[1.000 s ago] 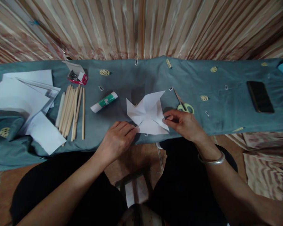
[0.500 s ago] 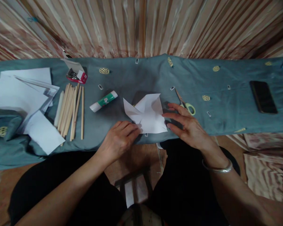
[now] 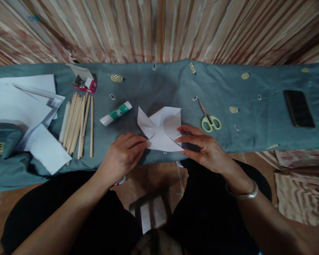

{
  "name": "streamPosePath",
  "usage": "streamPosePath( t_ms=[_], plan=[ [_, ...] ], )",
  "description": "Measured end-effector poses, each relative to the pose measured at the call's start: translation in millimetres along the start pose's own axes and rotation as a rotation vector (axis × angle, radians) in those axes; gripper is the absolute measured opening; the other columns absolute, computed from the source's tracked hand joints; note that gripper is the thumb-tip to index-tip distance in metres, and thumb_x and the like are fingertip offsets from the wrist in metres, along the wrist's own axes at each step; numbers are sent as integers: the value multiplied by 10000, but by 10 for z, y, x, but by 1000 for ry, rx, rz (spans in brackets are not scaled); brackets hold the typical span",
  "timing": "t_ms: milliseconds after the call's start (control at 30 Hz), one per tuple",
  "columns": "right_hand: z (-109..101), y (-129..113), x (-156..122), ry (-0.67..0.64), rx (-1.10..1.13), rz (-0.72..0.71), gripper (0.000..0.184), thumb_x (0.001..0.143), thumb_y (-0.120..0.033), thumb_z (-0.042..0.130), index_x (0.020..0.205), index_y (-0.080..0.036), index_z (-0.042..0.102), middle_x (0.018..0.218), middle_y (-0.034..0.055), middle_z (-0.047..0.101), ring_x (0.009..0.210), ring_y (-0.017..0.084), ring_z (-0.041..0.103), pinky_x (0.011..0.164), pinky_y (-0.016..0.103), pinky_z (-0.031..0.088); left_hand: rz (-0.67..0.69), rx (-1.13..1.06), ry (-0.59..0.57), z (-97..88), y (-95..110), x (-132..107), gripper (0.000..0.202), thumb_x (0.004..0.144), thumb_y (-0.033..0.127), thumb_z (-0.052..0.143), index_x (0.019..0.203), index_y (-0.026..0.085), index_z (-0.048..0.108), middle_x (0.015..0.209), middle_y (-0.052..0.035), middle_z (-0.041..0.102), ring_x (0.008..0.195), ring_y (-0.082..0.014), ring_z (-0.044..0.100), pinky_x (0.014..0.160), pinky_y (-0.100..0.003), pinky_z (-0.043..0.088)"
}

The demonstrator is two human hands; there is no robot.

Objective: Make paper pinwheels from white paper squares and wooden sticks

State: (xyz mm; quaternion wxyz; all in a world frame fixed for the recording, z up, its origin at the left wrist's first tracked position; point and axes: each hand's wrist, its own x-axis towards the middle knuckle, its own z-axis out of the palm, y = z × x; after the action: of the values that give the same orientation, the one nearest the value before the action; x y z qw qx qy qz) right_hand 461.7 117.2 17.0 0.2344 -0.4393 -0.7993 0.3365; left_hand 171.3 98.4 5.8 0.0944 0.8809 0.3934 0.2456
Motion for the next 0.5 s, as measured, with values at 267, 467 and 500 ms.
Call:
streamPosePath(
  t_ms=[267,467,500],
  plan=[
    [50,-50,35,-22,74,1,173,867,-206,657,1008,-241,749,1239,82,675,1158,239,641,1004,456,516,30,98,-75,-13,77,53,158,924,154,568,1012,142,699,1041,-104,737,954,-257,637,775,-399,495],
    [71,-29,54,-23,98,-33,161,877,-205,652,987,-244,762,1223,81,684,1136,239,653,979,439,530,46,104,-87,36,157,81,173,920,163,571,1038,138,694,1060,-104,739,955,-254,633,793,-399,483],
    [78,-27,60,-17,100,-33,147,882,-214,652,971,-243,764,1210,80,689,1127,238,657,973,435,533,52,103,-81,55,172,83,179,922,166,568,1048,133,691,1057,-106,739,953,-252,634,793,-395,487]
  ],
)
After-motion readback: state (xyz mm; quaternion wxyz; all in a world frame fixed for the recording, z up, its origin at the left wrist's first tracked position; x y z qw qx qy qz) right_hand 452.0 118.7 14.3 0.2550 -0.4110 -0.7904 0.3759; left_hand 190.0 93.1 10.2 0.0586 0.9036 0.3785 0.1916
